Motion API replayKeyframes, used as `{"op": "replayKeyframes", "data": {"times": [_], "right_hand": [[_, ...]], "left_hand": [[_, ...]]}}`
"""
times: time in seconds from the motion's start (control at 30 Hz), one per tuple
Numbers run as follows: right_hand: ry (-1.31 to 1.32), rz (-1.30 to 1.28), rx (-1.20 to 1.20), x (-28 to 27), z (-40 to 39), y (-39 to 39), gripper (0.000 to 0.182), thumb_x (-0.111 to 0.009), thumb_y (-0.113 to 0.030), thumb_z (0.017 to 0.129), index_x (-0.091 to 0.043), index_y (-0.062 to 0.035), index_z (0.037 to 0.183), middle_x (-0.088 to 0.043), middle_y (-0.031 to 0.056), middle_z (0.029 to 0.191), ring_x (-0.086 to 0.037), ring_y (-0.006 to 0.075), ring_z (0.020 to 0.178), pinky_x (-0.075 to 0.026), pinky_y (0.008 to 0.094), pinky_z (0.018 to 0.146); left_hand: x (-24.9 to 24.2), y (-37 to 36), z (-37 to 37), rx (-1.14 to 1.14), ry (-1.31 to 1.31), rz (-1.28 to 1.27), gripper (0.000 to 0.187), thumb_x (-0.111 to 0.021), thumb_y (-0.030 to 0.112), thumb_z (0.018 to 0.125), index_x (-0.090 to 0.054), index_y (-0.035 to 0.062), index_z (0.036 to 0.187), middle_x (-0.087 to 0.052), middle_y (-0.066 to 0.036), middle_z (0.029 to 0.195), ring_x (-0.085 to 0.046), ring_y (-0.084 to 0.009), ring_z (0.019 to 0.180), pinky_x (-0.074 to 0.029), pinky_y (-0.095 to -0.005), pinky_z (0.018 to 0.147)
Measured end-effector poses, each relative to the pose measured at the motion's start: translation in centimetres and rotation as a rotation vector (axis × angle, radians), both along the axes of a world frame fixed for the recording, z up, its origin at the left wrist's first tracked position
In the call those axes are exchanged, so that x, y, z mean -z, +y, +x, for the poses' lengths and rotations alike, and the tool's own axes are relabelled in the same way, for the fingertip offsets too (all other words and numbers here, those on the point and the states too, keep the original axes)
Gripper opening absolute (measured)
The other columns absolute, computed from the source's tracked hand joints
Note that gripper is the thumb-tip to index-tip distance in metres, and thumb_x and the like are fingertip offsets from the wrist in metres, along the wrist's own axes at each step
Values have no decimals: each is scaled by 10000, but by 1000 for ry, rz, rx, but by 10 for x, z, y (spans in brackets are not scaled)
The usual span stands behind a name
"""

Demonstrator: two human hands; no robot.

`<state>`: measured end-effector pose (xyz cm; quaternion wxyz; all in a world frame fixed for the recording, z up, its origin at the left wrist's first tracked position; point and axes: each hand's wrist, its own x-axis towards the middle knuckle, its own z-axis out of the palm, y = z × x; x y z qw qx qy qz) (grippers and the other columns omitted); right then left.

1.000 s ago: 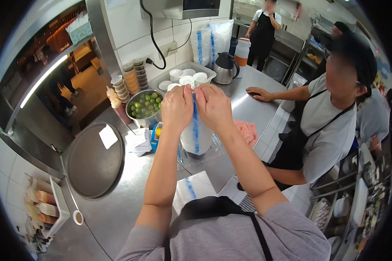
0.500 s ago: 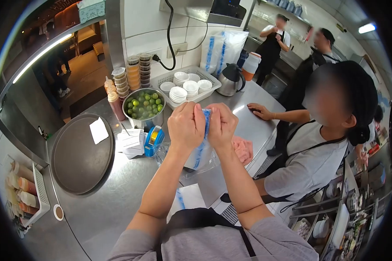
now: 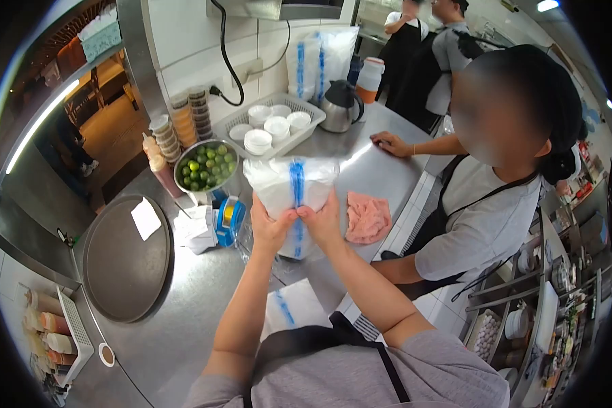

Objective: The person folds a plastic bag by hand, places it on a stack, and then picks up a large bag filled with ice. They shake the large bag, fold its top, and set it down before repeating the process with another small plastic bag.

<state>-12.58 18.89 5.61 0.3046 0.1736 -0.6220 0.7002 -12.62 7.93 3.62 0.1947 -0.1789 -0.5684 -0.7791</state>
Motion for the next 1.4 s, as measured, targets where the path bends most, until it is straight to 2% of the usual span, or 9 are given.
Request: {"op": "replayKeyframes", "data": {"times": [0.37,0.43,0.57,0.67,0.77,0.9,1.1,1.33,1.4], "right_hand": [[-130,181,-50,83,15,15,935,-698,-603,555,-368,-7,1196,-537,153,1072,-548,266,974,-433,342,806],[-192,308,-105,83,26,27,854,-708,-535,593,-393,-21,1197,-529,159,1086,-529,295,1005,-417,356,841],[-76,880,190,89,37,87,493,-643,-307,729,-495,-31,1110,-542,165,1067,-502,312,1006,-390,398,857],[23,1275,634,87,36,131,297,-570,-145,744,-555,-29,1018,-565,127,1010,-499,288,963,-385,400,825],[-235,1330,591,127,35,160,125,-569,-139,709,-628,-77,801,-565,80,908,-509,269,881,-389,377,778],[-181,1305,710,90,49,134,78,-577,-120,694,-625,-72,732,-558,79,872,-513,264,853,-409,382,722],[-213,873,-619,91,112,59,110,-638,-153,685,-617,-65,748,-562,76,832,-530,259,803,-413,344,750],[-83,1136,-614,109,106,40,144,-604,-186,735,-612,-69,818,-576,72,791,-543,260,799,-420,360,735],[-486,914,-591,92,100,39,159,-597,-198,747,-604,-60,825,-583,78,784,-546,270,763,-433,350,692]], "left_hand": [[92,-8,3,111,-71,-70,929,-807,454,507,-384,-36,1173,-539,-129,1084,-532,-206,982,-414,-319,851],[93,-20,12,140,-114,-134,917,-817,417,508,-382,-32,1178,-537,-137,1093,-535,-220,985,-414,-322,854],[49,-53,42,-311,192,-965,742,-774,256,603,-408,20,1204,-540,-146,1066,-544,-267,943,-441,-333,806],[35,-78,65,-314,-87,-767,485,-731,155,651,-528,53,1079,-584,-83,886,-561,-178,744,-456,-281,670],[22,-88,88,-299,-190,-786,282,-720,144,661,-602,52,899,-579,-35,695,-524,-119,580,-426,-238,550],[31,-81,123,422,-389,-1287,316,-732,268,636,-588,56,821,-568,-55,706,-554,-186,653,-443,-299,595],[58,-76,145,417,-339,-1392,336,-740,275,608,-577,77,824,-568,-75,838,-569,-237,792,-451,-340,696],[57,-82,134,461,-434,-1345,336,-696,230,669,-584,87,952,-569,-85,904,-563,-264,844,-462,-334,714],[30,-72,141,189,-268,-1033,321,-679,181,693,-594,83,986,-574,-97,933,-572,-264,850,-463,-337,734]]}}
